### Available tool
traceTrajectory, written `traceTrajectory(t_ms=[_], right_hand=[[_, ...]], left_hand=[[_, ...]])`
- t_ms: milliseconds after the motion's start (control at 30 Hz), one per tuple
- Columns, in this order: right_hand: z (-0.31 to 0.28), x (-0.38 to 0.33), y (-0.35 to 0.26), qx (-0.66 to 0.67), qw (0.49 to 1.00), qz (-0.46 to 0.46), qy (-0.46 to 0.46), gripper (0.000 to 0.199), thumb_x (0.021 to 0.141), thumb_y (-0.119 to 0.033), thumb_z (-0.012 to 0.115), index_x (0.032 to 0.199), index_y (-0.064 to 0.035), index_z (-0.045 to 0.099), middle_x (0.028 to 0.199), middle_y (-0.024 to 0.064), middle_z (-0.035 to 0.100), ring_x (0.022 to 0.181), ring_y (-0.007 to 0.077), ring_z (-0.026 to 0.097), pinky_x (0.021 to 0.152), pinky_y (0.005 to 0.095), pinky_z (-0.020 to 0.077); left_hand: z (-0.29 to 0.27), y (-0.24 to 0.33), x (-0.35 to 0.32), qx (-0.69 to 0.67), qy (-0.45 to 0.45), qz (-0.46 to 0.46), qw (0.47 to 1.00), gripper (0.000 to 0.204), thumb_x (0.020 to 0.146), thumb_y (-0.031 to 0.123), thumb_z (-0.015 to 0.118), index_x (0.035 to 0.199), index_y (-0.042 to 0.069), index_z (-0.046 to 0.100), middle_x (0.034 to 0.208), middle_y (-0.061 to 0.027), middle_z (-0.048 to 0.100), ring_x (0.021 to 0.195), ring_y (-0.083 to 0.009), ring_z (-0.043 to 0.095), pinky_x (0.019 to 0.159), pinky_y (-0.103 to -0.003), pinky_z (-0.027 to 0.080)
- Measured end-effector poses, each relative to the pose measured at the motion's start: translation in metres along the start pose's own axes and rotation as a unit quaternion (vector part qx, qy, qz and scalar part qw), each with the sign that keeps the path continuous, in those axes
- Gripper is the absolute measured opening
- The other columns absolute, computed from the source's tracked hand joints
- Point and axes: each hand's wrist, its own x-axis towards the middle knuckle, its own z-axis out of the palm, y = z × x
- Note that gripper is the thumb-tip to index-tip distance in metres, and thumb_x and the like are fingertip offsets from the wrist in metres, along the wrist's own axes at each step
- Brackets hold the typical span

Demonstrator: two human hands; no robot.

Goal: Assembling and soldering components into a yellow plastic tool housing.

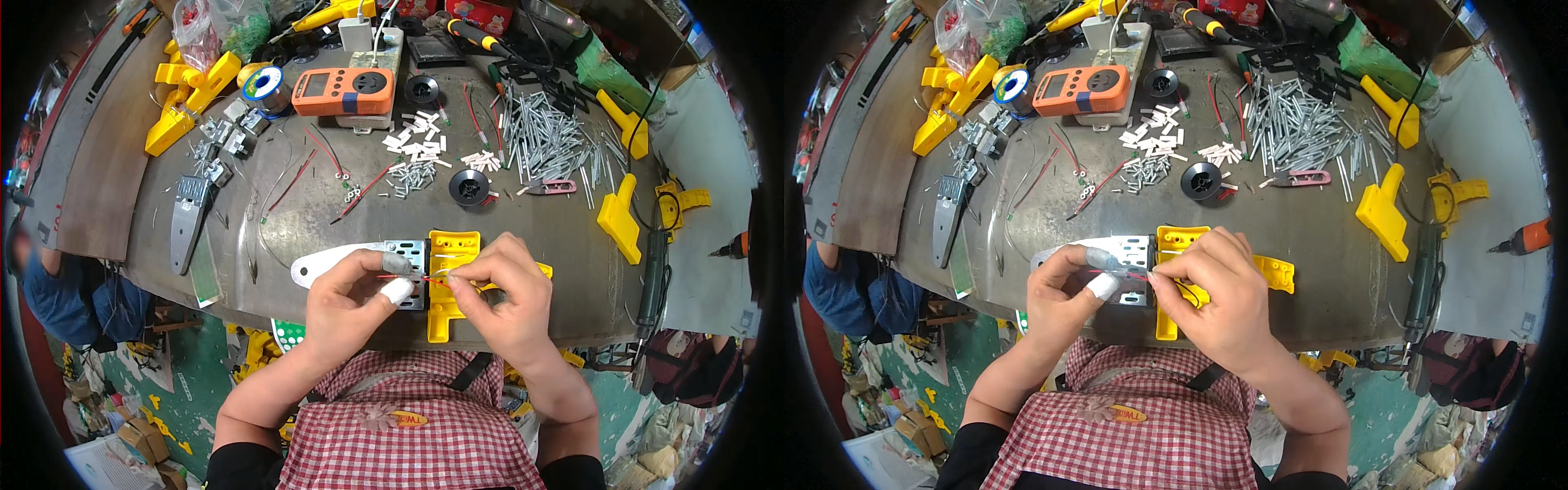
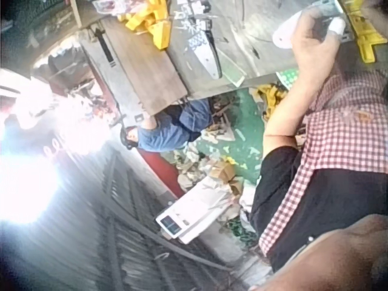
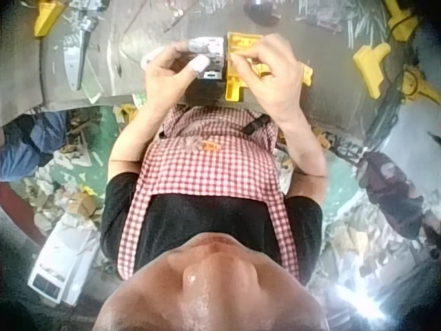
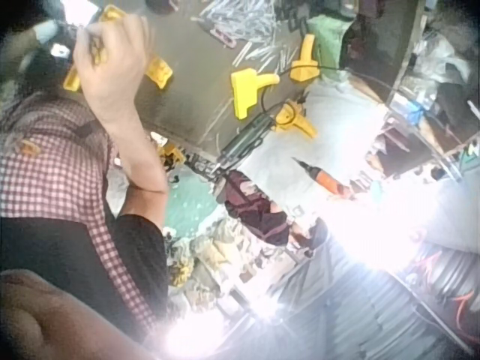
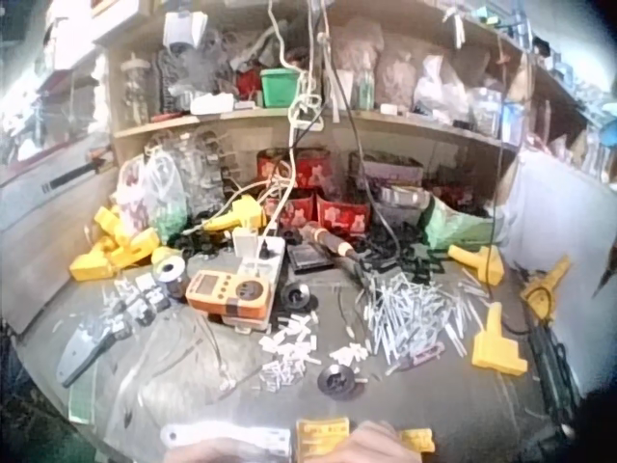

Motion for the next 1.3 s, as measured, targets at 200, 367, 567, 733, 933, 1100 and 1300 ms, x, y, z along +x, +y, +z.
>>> traceTrajectory(t_ms=[200,367,567,733,933,1100,1300], right_hand=[[0.007,-0.007,-0.001,0.021,0.999,0.012,0.027,0.014,0.067,-0.004,0.073,0.072,-0.0055,0.060,0.069,0.0050,0.052,0.065,0.0219,0.052,0.064,0.0340,0.0380],[0.007,-0.006,0.001,-0.008,0.998,-0.053,0.018,0.014,0.068,-0.005,0.074,0.076,-0.0063,0.062,0.072,0.0040,0.055,0.069,0.0225,0.052,0.065,0.0349,0.0391],[-0.001,-0.001,0.004,-0.024,0.993,-0.096,-0.061,0.014,0.070,-0.007,0.072,0.082,-0.0051,0.064,0.077,0.0053,0.059,0.075,0.0235,0.055,0.070,0.0356,0.0424],[-0.002,-0.004,-0.002,0.039,0.996,-0.007,-0.086,0.018,0.075,-0.008,0.070,0.092,-0.0019,0.066,0.082,0.0089,0.063,0.076,0.0252,0.060,0.072,0.0332,0.0475],[-0.008,-0.009,-0.002,0.023,0.982,0.079,-0.172,0.033,0.081,-0.006,0.065,0.114,-0.0050,0.063,0.086,0.0131,0.065,0.076,0.0246,0.064,0.068,0.0295,0.0498],[-0.007,-0.012,-0.005,0.034,0.984,0.074,-0.161,0.039,0.080,-0.005,0.065,0.118,-0.0061,0.060,0.088,0.0138,0.065,0.076,0.0249,0.063,0.069,0.0323,0.0501],[-0.004,-0.016,-0.007,-0.051,0.983,-0.018,-0.178,0.046,0.077,-0.008,0.068,0.121,-0.0058,0.057,0.086,0.0103,0.060,0.074,0.0248,0.061,0.067,0.0351,0.0489]], left_hand=[[0.002,0.000,-0.004,-0.041,-0.002,-0.022,0.999,0.026,0.083,-0.004,0.063,0.107,-0.003,0.055,0.104,-0.0066,0.060,0.098,-0.0134,0.059,0.089,-0.029,0.048],[0.004,-0.001,-0.004,-0.080,0.004,-0.045,0.996,0.025,0.083,-0.003,0.063,0.106,-0.003,0.055,0.103,-0.0059,0.060,0.096,-0.0123,0.059,0.088,-0.028,0.048],[0.002,0.001,-0.004,0.019,-0.008,-0.017,1.000,0.019,0.080,-0.002,0.066,0.098,-0.002,0.059,0.094,-0.0046,0.062,0.089,-0.0108,0.060,0.078,-0.027,0.051],[-0.001,-0.007,0.002,0.185,0.021,0.097,0.978,0.018,0.074,0.001,0.070,0.090,-0.001,0.061,0.081,-0.0076,0.060,0.072,-0.0149,0.062,0.063,-0.026,0.050],[0.004,0.002,0.005,0.260,-0.040,0.136,0.955,0.021,0.074,0.004,0.070,0.093,0.003,0.062,0.081,-0.0086,0.061,0.067,-0.0191,0.060,0.059,-0.028,0.048],[0.005,0.004,0.000,0.261,-0.034,0.109,0.959,0.019,0.077,0.008,0.070,0.094,0.003,0.063,0.076,-0.0092,0.060,0.062,-0.0222,0.060,0.056,-0.030,0.047],[-0.005,0.015,-0.009,0.421,-0.087,0.167,0.887,0.021,0.071,0.000,0.064,0.091,0.002,0.060,0.075,-0.0114,0.061,0.064,-0.0286,0.062,0.057,-0.036,0.049]])
